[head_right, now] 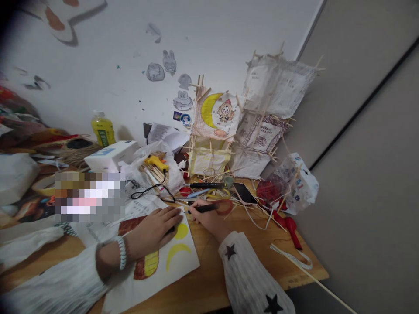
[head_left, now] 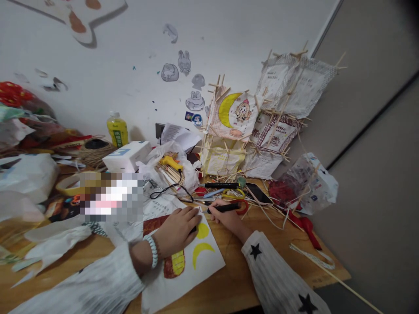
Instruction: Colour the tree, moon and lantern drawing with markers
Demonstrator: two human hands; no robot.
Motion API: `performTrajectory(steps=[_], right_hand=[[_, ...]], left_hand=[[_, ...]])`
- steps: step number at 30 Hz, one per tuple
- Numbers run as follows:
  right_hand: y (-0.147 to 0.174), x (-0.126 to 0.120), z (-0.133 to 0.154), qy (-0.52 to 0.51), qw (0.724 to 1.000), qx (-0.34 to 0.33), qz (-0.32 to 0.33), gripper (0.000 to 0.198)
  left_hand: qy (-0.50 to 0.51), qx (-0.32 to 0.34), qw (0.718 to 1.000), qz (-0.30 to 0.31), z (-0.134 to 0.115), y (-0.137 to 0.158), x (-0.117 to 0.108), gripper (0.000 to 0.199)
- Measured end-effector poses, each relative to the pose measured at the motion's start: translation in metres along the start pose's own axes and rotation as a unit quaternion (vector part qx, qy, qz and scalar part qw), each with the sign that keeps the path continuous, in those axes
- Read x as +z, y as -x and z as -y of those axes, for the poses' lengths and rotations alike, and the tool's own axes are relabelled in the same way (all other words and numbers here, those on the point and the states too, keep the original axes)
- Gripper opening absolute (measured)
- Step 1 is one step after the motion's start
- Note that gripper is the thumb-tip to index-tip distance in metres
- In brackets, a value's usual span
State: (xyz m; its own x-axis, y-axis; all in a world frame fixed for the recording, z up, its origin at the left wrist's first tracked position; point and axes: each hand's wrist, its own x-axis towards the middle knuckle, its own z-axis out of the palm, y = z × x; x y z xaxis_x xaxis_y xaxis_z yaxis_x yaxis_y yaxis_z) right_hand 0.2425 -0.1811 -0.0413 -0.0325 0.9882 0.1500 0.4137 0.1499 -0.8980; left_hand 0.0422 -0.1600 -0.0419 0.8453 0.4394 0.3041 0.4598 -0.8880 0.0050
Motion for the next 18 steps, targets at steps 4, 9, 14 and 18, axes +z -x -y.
performTrajectory(steps=[4, 9, 14, 18], right_hand=[[-0.0010, -0.0002, -0.0006, -0.003, 1.000, 0.004, 0.006, 0.014], [-0.0014, -0.0005, -0.0005, -0.017, 1.000, 0.010, 0.009, 0.017], [-0.0018, -0.0017, -0.0002, -0.027, 0.999, 0.011, 0.018, 0.018], [-0.0035, -0.0019, -0.0035, -0.035, 0.999, 0.011, 0.019, 0.018]], left_hand=[[0.002, -0.004, 1.000, 0.005, -0.0011, 0.0002, -0.0017, 0.029], [-0.001, -0.004, 1.000, 0.007, -0.0012, 0.0002, -0.0005, 0.029], [0.001, -0.003, 1.000, 0.003, -0.0001, 0.0005, 0.0017, 0.030], [0.002, -0.006, 1.000, 0.008, 0.0001, 0.0000, 0.0017, 0.031]])
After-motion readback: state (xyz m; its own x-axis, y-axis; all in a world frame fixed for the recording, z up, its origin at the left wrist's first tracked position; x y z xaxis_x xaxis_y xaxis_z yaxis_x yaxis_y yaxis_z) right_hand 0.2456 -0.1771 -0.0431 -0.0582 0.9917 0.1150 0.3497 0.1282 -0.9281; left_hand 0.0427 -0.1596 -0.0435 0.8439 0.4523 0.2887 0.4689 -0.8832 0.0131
